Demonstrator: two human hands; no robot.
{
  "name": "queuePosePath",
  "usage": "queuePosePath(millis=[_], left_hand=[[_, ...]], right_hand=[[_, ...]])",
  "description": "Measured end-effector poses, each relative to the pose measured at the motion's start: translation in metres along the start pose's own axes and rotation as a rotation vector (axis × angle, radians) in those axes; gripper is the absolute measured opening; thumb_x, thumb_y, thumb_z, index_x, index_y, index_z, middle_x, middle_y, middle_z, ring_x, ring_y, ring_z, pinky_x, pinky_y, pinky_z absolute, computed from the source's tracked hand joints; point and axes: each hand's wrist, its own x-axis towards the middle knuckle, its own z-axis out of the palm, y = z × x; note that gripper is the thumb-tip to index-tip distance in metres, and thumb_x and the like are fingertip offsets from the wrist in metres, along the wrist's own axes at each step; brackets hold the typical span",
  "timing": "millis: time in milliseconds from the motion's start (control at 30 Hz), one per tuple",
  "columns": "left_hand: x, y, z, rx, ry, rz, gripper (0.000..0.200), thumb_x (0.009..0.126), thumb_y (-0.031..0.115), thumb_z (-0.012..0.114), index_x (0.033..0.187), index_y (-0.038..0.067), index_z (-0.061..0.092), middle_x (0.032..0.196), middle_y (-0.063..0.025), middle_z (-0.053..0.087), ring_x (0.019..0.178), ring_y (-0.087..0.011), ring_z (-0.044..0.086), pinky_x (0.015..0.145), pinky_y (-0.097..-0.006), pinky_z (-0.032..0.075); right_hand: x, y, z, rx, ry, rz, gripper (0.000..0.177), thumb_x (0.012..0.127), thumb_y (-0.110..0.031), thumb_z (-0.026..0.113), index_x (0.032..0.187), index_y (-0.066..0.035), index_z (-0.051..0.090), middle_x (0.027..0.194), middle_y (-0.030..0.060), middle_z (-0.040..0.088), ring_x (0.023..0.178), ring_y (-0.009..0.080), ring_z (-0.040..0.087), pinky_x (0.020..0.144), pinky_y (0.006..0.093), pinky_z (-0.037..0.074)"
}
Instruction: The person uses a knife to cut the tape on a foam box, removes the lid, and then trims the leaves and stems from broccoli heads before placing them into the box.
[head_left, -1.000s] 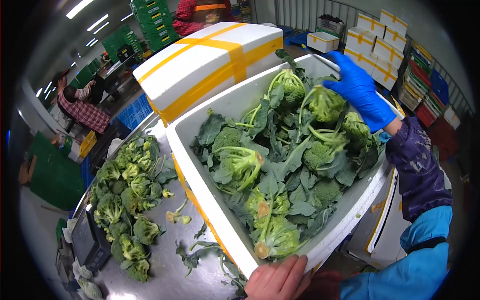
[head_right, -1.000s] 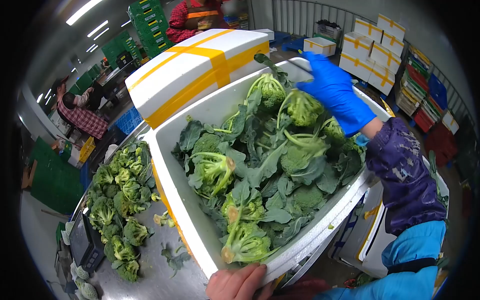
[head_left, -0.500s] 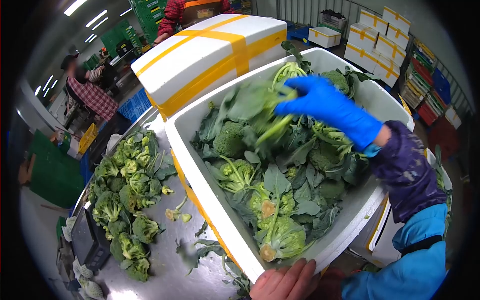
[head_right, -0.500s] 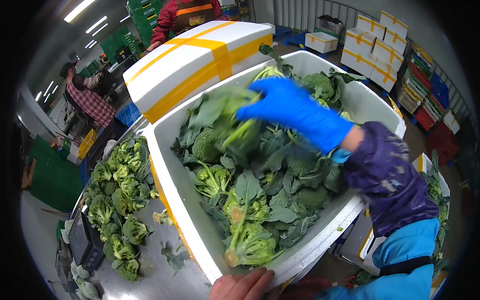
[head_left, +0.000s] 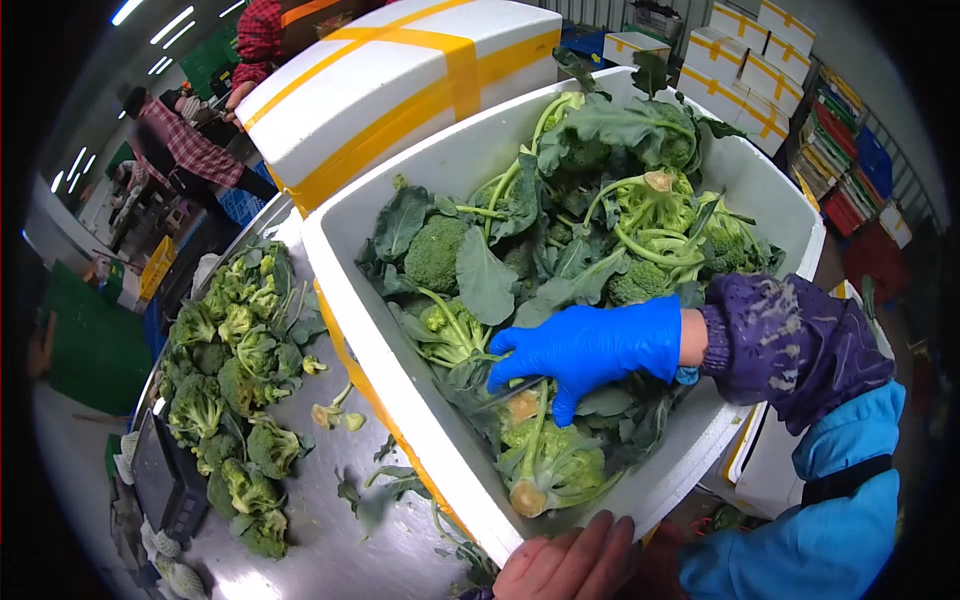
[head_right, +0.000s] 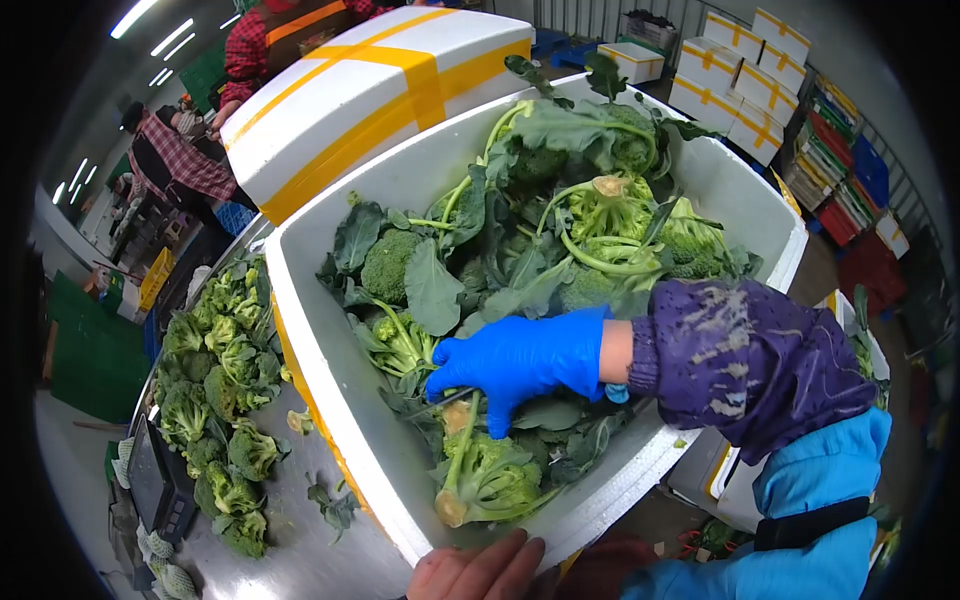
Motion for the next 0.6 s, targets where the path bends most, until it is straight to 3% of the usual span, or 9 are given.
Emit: queuePosePath(millis=[233,300,367,433,500,567,600], left_hand=[[0.005,-0.006,-0.005,-0.026,-0.012,0.021,0.034,0.067,0.018,0.073,0.098,0.007,0.063,0.092,-0.0065,0.062,0.069,-0.0166,0.059,0.056,-0.0254,0.044],[0.002,-0.007,0.0,-0.039,-0.019,0.036,0.034,0.067,0.018,0.073,0.098,0.007,0.063,0.091,-0.0063,0.062,0.069,-0.0165,0.059,0.056,-0.0254,0.044],[-0.002,-0.007,0.008,-0.016,0.089,0.045,0.035,0.068,0.018,0.073,0.099,0.008,0.063,0.091,-0.0061,0.062,0.068,-0.0165,0.059,0.057,-0.0256,0.044],[0.004,-0.004,-0.001,-0.033,0.054,0.028,0.035,0.067,0.019,0.073,0.099,0.008,0.063,0.09,-0.0059,0.062,0.066,-0.0165,0.058,0.057,-0.0257,0.044],[0.007,-0.004,-0.006,-0.002,-0.04,0.024,0.035,0.067,0.019,0.074,0.099,0.008,0.063,0.09,-0.0057,0.062,0.065,-0.0165,0.058,0.057,-0.0256,0.044],[0.007,-0.004,-0.005,-0.001,-0.04,0.025,0.035,0.067,0.019,0.074,0.099,0.008,0.063,0.09,-0.0056,0.063,0.065,-0.0163,0.058,0.057,-0.0254,0.044],[0.007,-0.004,-0.005,0.003,-0.037,0.029,0.035,0.067,0.019,0.074,0.098,0.008,0.063,0.089,-0.0056,0.063,0.066,-0.0161,0.058,0.057,-0.0251,0.044]], right_hand=[[-0.028,-0.012,-0.035,-0.323,0.03,0.076,0.063,0.058,-0.042,0.076,0.11,-0.019,0.051,0.096,0.0098,0.052,0.078,0.0339,0.058,0.063,0.0432,0.047],[-0.055,-0.008,-0.055,-0.384,0.327,0.209,0.061,0.057,-0.044,0.076,0.108,-0.017,0.054,0.093,0.0088,0.055,0.078,0.0336,0.059,0.063,0.0399,0.048],[-0.079,0.01,-0.069,-0.421,0.665,0.174,0.056,0.058,-0.046,0.075,0.1,-0.014,0.058,0.087,0.0107,0.06,0.08,0.0318,0.06,0.066,0.0397,0.048],[-0.102,0.021,-0.086,-0.461,0.861,0.313,0.056,0.061,-0.043,0.076,0.104,-0.012,0.058,0.089,0.0103,0.062,0.081,0.0257,0.062,0.068,0.0347,0.049],[-0.123,0.049,-0.101,-0.29,1.028,0.393,0.056,0.066,-0.04,0.076,0.111,-0.01,0.057,0.086,0.0094,0.063,0.079,0.0202,0.062,0.07,0.0311,0.049],[-0.141,0.035,-0.121,-0.025,1.025,0.549,0.056,0.069,-0.037,0.075,0.114,-0.009,0.056,0.079,0.0069,0.062,0.074,0.016,0.06,0.067,0.03,0.048],[-0.151,0.048,-0.128,-0.029,1.008,0.685,0.059,0.071,-0.031,0.074,0.121,-0.008,0.052,0.088,0.0073,0.063,0.076,0.012,0.059,0.066,0.0271,0.048]])
